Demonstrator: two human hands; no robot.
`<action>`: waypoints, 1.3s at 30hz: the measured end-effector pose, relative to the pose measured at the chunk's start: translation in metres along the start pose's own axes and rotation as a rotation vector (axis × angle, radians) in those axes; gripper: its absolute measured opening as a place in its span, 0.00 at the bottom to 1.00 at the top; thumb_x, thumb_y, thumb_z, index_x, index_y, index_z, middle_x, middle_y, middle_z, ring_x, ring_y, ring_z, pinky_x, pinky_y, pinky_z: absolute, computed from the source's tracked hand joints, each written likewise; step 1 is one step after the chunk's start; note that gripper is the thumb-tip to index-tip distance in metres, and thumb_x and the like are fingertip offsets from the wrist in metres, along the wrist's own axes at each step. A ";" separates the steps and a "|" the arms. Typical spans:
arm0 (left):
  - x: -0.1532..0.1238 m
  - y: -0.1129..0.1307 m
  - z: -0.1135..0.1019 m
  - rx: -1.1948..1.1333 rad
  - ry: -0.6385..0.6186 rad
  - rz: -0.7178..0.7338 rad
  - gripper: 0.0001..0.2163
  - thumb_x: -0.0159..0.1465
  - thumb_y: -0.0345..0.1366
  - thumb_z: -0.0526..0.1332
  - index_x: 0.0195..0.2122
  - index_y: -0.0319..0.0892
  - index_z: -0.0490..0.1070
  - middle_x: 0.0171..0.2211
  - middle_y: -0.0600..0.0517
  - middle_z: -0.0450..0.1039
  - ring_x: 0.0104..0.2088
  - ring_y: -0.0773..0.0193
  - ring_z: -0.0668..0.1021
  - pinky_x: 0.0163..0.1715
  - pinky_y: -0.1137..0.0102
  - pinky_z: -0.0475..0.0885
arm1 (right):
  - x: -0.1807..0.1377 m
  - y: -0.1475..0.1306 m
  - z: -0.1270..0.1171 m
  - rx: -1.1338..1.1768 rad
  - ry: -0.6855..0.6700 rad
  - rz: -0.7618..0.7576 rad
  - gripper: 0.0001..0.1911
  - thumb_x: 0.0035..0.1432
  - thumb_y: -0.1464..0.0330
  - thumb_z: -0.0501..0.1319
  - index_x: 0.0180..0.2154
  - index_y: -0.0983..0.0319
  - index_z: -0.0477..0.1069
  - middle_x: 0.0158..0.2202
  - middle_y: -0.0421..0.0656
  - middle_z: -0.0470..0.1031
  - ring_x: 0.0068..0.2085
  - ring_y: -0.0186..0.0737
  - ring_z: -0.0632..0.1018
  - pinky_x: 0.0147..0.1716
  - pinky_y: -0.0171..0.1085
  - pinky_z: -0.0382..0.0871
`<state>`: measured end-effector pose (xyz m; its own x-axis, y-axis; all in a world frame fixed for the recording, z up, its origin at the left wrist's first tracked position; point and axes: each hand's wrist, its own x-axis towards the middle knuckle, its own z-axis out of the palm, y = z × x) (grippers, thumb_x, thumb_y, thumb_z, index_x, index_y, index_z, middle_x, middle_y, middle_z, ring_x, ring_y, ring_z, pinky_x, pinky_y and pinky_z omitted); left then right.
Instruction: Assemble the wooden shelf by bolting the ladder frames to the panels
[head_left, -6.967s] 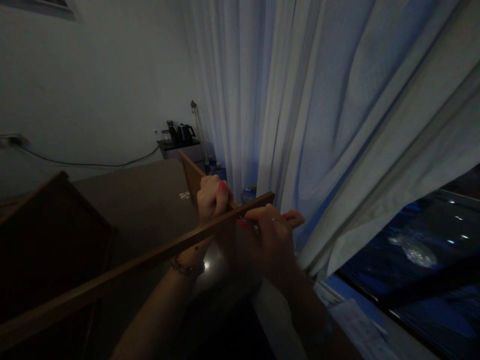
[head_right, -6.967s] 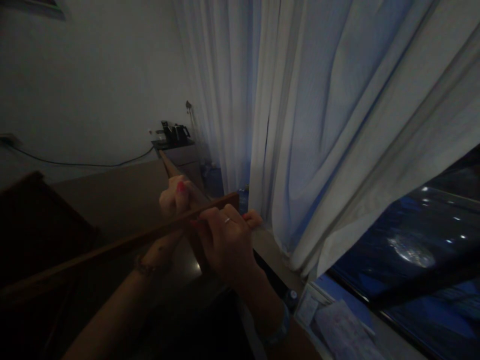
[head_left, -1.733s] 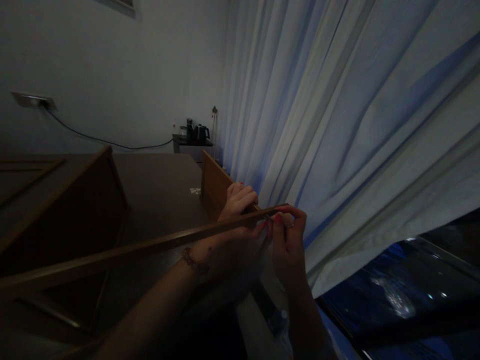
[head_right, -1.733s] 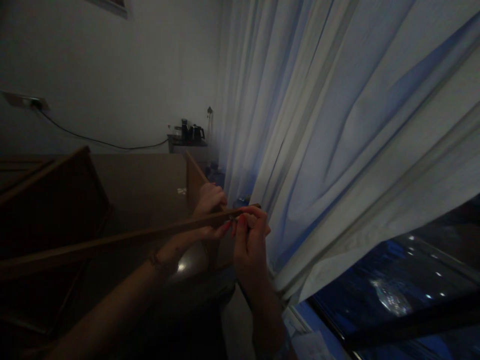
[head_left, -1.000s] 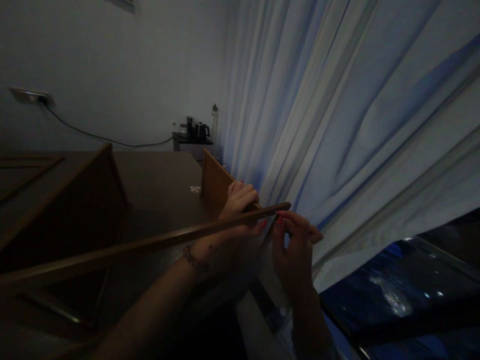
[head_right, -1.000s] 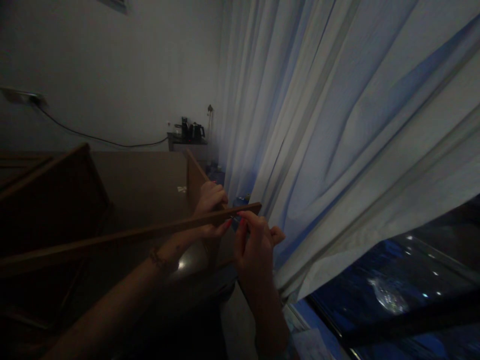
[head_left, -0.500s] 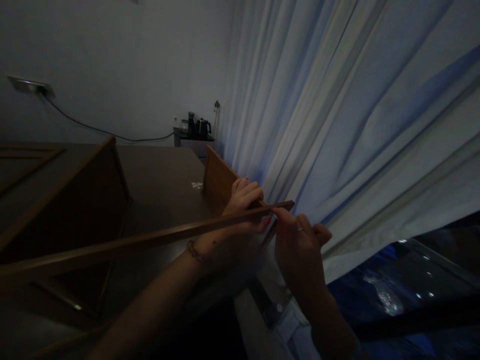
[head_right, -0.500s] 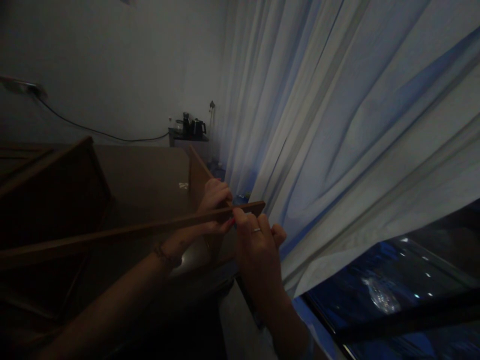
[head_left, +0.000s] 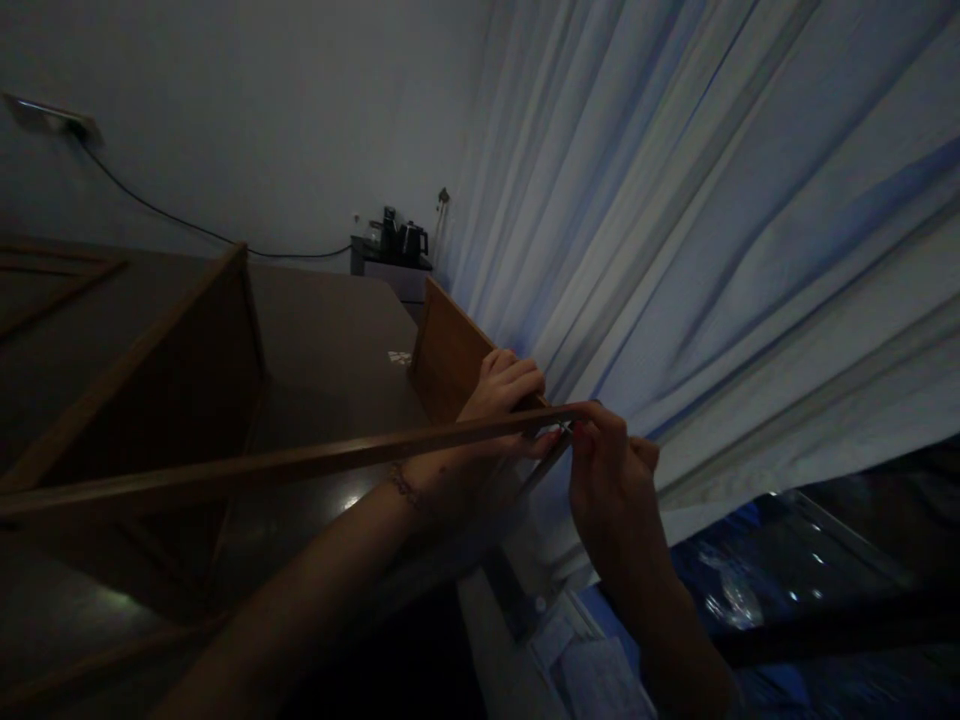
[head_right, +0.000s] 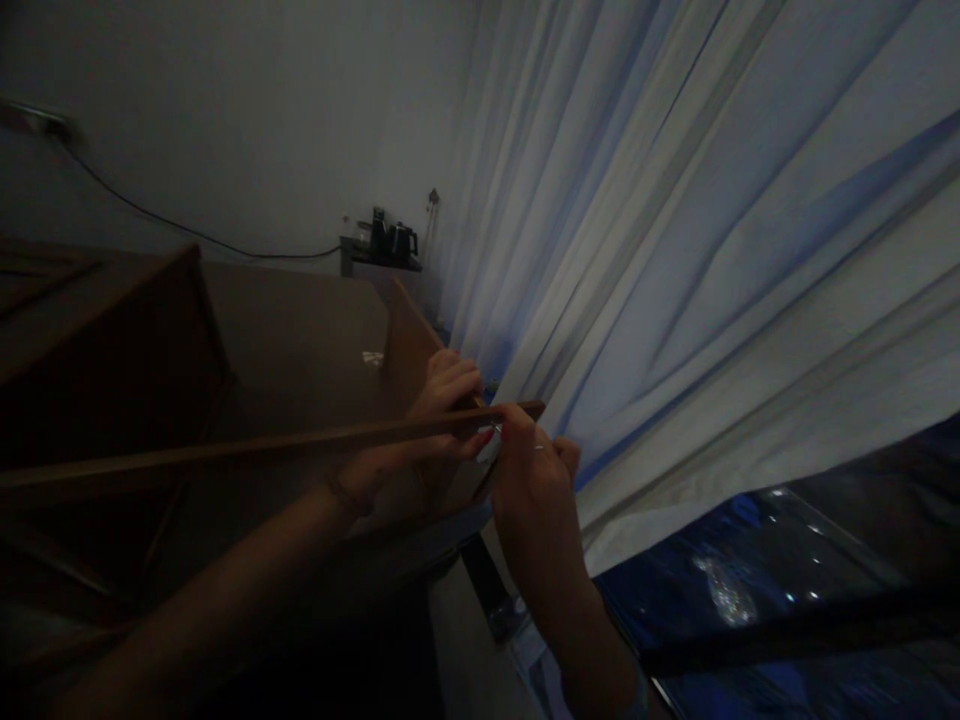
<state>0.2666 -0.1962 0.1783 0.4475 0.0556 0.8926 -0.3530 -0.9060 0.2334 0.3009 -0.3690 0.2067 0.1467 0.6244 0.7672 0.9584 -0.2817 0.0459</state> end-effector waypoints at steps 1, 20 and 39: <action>0.000 0.000 0.000 0.006 0.003 0.002 0.19 0.54 0.54 0.59 0.28 0.43 0.61 0.29 0.53 0.64 0.35 0.61 0.65 0.42 0.62 0.61 | 0.001 0.000 0.000 0.047 -0.006 0.018 0.11 0.67 0.73 0.49 0.51 0.59 0.58 0.31 0.38 0.72 0.30 0.36 0.74 0.38 0.39 0.58; 0.003 0.006 -0.003 0.011 -0.025 -0.035 0.21 0.54 0.58 0.56 0.26 0.43 0.59 0.28 0.53 0.65 0.34 0.61 0.65 0.44 0.61 0.61 | -0.015 -0.001 0.004 0.393 -0.029 0.181 0.14 0.64 0.74 0.47 0.50 0.58 0.52 0.40 0.44 0.70 0.41 0.39 0.74 0.41 0.45 0.69; 0.004 0.009 -0.006 0.056 -0.063 -0.053 0.16 0.55 0.51 0.58 0.28 0.43 0.61 0.30 0.52 0.66 0.37 0.61 0.66 0.45 0.63 0.61 | -0.007 0.024 0.006 0.066 0.038 -0.059 0.11 0.67 0.70 0.49 0.51 0.59 0.54 0.38 0.45 0.76 0.32 0.40 0.77 0.33 0.40 0.70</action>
<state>0.2599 -0.2016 0.1863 0.5158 0.0788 0.8531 -0.2816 -0.9248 0.2557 0.3243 -0.3757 0.1985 0.0815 0.6101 0.7881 0.9793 -0.1960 0.0504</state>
